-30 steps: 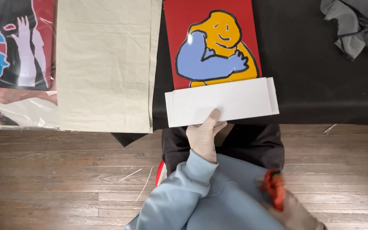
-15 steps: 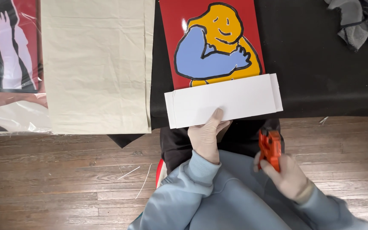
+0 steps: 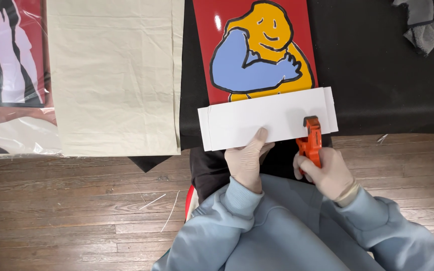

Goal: Prepare and mount artwork onto a board using paper templates and clamps.

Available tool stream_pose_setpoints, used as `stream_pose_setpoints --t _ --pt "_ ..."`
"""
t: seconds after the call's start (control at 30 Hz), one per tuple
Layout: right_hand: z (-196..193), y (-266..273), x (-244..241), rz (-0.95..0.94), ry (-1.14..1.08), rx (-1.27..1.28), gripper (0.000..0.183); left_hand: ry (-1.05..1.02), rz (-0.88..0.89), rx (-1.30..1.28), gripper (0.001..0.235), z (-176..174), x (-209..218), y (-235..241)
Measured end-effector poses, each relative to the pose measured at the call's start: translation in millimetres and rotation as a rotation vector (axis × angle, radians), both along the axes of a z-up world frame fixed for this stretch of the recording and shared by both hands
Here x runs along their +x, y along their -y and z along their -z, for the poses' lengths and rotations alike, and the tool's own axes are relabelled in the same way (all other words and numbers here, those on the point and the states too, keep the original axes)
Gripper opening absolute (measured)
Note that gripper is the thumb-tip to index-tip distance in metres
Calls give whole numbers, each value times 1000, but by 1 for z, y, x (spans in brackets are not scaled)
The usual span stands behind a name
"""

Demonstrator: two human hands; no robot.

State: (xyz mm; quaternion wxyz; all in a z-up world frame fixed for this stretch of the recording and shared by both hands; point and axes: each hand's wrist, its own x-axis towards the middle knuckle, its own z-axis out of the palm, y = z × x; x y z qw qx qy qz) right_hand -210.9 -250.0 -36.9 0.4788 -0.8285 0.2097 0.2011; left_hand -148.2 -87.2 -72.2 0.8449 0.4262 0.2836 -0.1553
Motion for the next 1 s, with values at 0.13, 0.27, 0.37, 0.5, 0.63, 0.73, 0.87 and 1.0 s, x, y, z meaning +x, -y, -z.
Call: stream_pose_setpoints --t 0.13,0.27,0.37,0.5,0.63,0.73,0.87,1.0 --pt "0 2 5 82 -51 119 30 -36 12 13 44 1 -1 -1" --pt "-1 3 3 80 -44 131 32 -27 27 24 45 4 -5 -2" --pt "0 5 4 69 -98 119 32 -14 21 12 47 4 -5 -2" --pt "0 18 -3 15 -171 66 38 4 15 6 46 5 -5 -2" --pt "29 54 -25 154 -173 350 60 -16 5 22 47 6 -1 -4" --pt "32 54 -25 383 -93 460 69 -23 21 1 47 1 -4 -6" --pt "20 48 -12 507 129 560 62 -43 53 23 47 -1 -5 -11" --pt "-28 83 11 150 82 -295 40 96 25 66 43 0 5 -10"
